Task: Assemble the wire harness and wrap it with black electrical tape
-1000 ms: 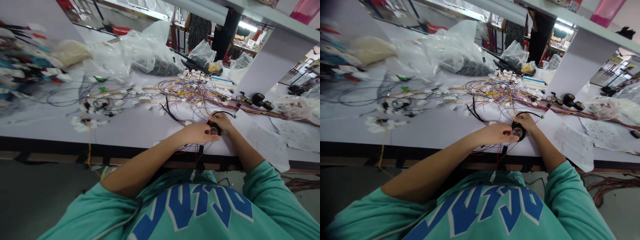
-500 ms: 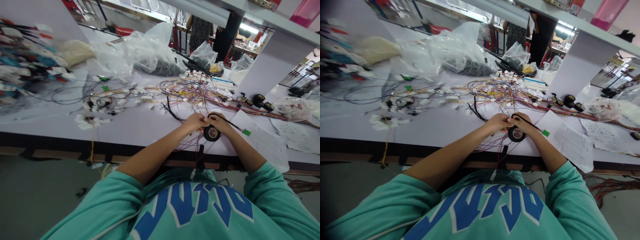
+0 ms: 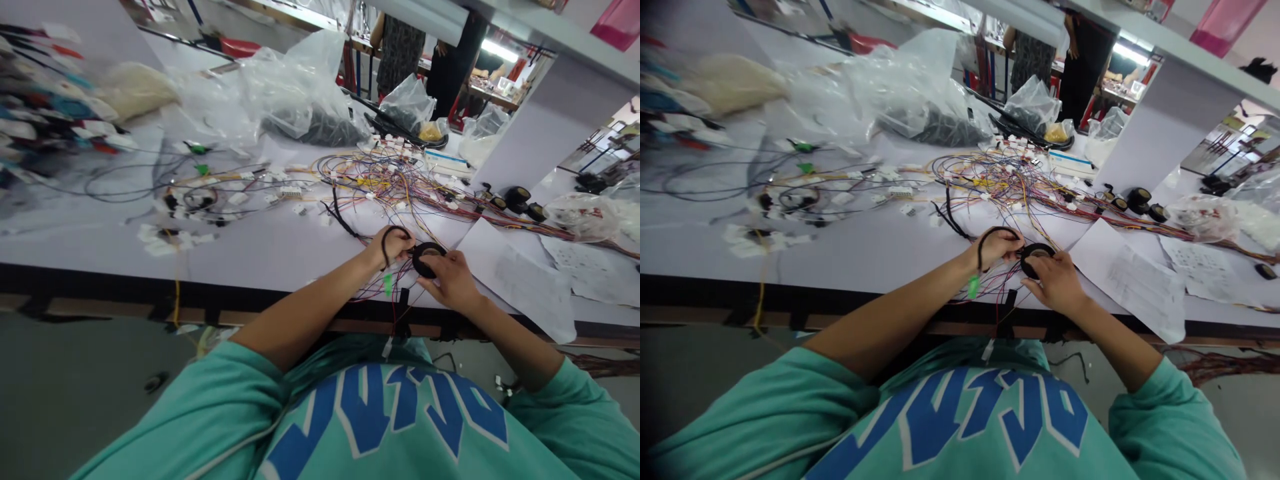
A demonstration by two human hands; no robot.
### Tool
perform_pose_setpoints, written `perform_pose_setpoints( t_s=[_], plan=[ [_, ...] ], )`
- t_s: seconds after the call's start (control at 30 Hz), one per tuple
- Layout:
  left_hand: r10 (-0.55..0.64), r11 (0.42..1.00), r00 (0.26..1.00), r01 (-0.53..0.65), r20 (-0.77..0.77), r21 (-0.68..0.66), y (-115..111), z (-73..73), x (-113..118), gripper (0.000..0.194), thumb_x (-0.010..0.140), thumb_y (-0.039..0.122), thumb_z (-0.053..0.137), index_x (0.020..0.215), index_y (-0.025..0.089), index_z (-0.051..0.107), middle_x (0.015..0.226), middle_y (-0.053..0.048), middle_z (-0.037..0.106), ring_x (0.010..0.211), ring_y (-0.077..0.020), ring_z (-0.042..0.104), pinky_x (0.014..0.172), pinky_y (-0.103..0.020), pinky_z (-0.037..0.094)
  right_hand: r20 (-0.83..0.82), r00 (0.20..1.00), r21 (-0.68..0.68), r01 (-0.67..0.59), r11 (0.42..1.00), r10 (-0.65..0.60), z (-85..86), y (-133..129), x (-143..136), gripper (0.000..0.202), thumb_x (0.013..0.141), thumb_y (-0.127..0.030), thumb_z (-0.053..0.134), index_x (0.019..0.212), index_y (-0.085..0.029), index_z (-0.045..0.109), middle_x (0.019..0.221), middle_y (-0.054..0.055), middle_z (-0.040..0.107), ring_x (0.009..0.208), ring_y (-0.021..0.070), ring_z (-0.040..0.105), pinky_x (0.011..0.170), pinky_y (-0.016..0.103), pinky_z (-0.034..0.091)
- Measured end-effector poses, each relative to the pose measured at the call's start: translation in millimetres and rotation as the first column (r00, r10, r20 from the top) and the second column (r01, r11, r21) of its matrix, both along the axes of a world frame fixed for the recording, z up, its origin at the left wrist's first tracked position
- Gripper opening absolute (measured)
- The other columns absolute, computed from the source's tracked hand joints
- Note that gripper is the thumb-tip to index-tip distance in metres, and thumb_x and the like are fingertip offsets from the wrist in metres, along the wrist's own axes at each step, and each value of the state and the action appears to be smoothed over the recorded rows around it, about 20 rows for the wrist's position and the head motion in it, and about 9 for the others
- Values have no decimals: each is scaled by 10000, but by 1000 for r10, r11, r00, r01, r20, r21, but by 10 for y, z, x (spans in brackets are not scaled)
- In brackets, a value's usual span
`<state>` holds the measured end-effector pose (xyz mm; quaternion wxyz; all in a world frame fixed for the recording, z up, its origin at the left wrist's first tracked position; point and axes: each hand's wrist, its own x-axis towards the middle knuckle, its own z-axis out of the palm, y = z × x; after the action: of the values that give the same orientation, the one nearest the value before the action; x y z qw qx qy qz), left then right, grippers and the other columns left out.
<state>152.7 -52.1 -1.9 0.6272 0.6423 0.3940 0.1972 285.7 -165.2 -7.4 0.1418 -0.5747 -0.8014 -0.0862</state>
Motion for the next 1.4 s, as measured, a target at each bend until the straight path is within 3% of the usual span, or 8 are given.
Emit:
perform_pose_setpoints(
  t_s=[0.13,0.3,0.47,0.8,0.93,1.1,1.27,1.4],
  plan=[
    [-7,959,999,20,-46,283,-36,-25,-23,158,741,136,428,695,155,577,614,17,591,508,-72,516,504,-186,413,65,986,-21,154,988,-153,138,194,96,356,850,-412,404,1059,-163,548,927,119,680,797,213,593,763,359,300],
    [37,671,978,127,-204,730,-90,36,-54,208,742,140,427,806,163,625,819,-30,667,787,-141,610,733,-238,450,31,994,-31,110,993,-109,124,506,107,279,784,-169,440,1023,-178,585,1053,111,652,956,218,575,851,382,290],
    [88,474,841,435,-533,765,-105,302,-32,287,808,166,377,941,162,631,860,-89,669,827,-201,615,667,-288,436,-253,966,19,52,998,-45,-40,678,148,286,708,-118,437,906,-187,632,1035,83,657,1040,212,536,907,385,320],
    [47,188,761,629,-647,754,48,574,180,269,801,171,441,934,166,675,867,-99,633,1001,-228,497,698,-285,374,-878,470,-129,-61,990,-85,-115,730,151,73,637,-253,529,626,-182,539,727,8,609,740,138,559,722,281,435],
    [22,207,664,728,-747,654,63,679,207,237,762,208,494,903,174,682,868,-91,640,983,-239,515,704,-284,380,-924,346,-235,-181,955,-162,-79,698,147,218,595,-225,587,793,-186,508,752,-12,606,719,131,543,715,286,441],
    [-65,392,600,750,-797,533,131,640,196,319,784,203,402,1008,211,629,985,-67,650,881,-194,579,651,-258,391,-900,332,-335,-114,935,-282,-18,722,212,409,580,-281,599,954,-211,447,843,7,611,739,150,571,713,311,456],
    [-125,487,625,715,-771,501,208,450,160,312,785,238,395,979,184,633,1016,-75,645,909,-192,584,645,-237,393,-705,627,-264,200,943,-331,265,561,380,311,608,-315,621,869,-195,502,822,19,599,629,125,532,639,298,433],
    [-141,546,567,728,-812,414,184,370,128,332,746,325,455,945,150,655,910,-108,665,832,-219,603,602,-248,391,-603,753,-485,-82,871,-265,470,343,355,256,734,-421,518,755,-167,547,625,-9,553,572,111,507,579,262,417]
  ],
)
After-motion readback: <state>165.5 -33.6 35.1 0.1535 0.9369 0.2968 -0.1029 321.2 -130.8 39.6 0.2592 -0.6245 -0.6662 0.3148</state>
